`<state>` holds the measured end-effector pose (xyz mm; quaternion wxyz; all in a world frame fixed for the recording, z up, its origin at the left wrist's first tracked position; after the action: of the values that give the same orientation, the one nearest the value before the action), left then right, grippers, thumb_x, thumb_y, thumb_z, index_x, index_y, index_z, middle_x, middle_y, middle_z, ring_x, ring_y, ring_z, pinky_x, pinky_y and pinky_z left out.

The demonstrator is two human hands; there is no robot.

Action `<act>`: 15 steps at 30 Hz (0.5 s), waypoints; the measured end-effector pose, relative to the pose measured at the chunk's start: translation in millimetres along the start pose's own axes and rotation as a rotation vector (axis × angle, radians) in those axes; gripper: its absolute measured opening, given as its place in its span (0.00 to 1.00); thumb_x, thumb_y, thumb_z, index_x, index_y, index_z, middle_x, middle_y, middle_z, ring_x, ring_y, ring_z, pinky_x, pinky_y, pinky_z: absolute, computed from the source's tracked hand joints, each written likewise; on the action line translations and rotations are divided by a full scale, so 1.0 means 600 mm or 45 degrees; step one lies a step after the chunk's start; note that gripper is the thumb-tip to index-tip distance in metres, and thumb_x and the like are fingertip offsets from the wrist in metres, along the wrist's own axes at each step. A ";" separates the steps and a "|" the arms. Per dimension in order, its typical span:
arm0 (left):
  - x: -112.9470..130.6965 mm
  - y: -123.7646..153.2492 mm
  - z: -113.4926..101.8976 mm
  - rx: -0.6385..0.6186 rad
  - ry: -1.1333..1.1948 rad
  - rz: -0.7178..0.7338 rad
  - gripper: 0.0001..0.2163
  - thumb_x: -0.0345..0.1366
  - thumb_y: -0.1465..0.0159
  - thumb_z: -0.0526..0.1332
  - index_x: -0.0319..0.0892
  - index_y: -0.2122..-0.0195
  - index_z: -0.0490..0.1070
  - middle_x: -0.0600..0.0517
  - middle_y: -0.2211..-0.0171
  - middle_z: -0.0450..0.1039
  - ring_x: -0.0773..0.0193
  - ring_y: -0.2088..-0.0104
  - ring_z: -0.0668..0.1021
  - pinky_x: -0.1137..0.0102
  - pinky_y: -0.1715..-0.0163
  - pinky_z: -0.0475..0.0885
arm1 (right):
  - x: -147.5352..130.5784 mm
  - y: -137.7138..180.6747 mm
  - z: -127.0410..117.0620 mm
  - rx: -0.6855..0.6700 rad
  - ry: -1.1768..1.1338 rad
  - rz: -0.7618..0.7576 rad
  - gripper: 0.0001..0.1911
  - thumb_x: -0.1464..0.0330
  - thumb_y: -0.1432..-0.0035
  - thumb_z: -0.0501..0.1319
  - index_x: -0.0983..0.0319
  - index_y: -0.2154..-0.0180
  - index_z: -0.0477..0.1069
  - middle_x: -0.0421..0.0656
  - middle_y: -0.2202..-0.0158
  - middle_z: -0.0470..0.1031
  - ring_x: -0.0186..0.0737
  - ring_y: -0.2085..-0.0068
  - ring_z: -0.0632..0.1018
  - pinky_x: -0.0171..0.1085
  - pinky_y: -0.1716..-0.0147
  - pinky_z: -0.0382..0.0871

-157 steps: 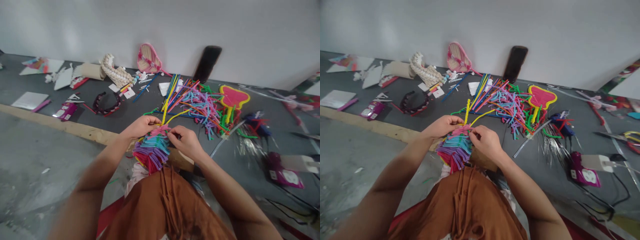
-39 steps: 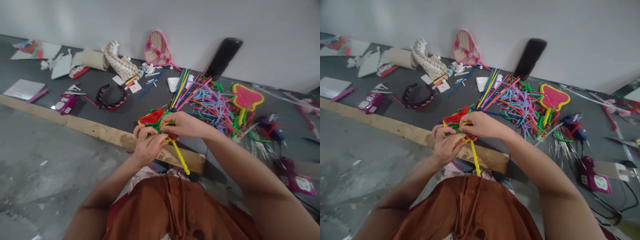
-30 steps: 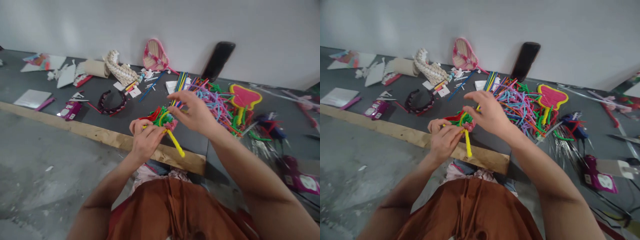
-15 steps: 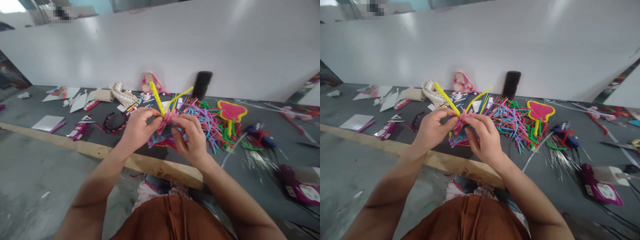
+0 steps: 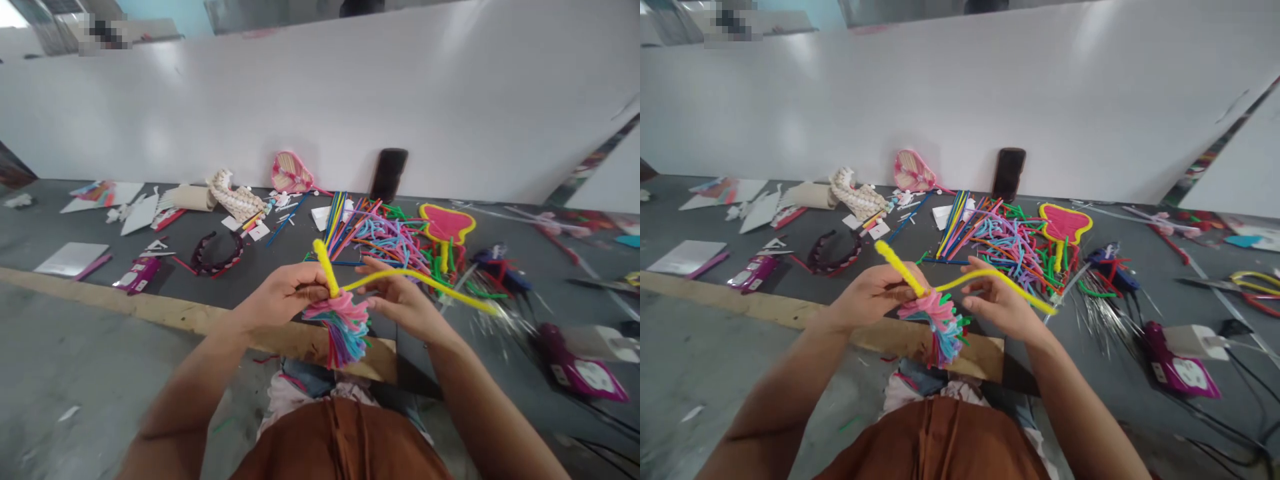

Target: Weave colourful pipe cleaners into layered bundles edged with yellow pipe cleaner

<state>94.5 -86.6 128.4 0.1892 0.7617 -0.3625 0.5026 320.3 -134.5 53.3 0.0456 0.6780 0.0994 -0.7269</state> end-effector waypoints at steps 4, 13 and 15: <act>-0.028 -0.008 0.017 -0.121 0.152 -0.041 0.08 0.37 0.37 0.59 0.38 0.69 0.73 0.52 0.71 0.70 0.68 0.70 0.72 0.74 0.69 0.67 | -0.014 0.036 0.002 -0.009 -0.307 -0.119 0.21 0.66 0.49 0.69 0.51 0.52 0.73 0.44 0.50 0.72 0.31 0.70 0.71 0.33 0.75 0.67; -0.051 -0.001 0.074 -0.210 0.449 -0.181 0.07 0.37 0.40 0.64 0.38 0.65 0.74 0.49 0.67 0.76 0.65 0.67 0.76 0.73 0.66 0.70 | -0.005 0.074 -0.033 0.155 -0.251 -0.107 0.10 0.59 0.41 0.62 0.57 0.60 0.76 0.41 0.76 0.76 0.29 0.84 0.65 0.30 0.87 0.56; -0.048 0.000 0.082 -0.241 0.462 -0.172 0.06 0.35 0.40 0.64 0.38 0.64 0.74 0.49 0.66 0.77 0.66 0.66 0.76 0.74 0.66 0.70 | 0.002 0.076 -0.034 0.180 -0.054 -0.028 0.14 0.59 0.37 0.58 0.58 0.54 0.73 0.39 0.78 0.74 0.29 0.84 0.66 0.29 0.86 0.57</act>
<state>118.7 -107.9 81.6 0.3551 0.6602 -0.3161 0.5814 349.4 -174.9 47.0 -0.0081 0.6627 0.0542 -0.7468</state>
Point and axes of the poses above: each hand's wrist, its own y-axis away from the middle knuckle, its own z-axis out of the palm, x = y × z, the point moved 1 cm from there along -y, towards the middle knuckle
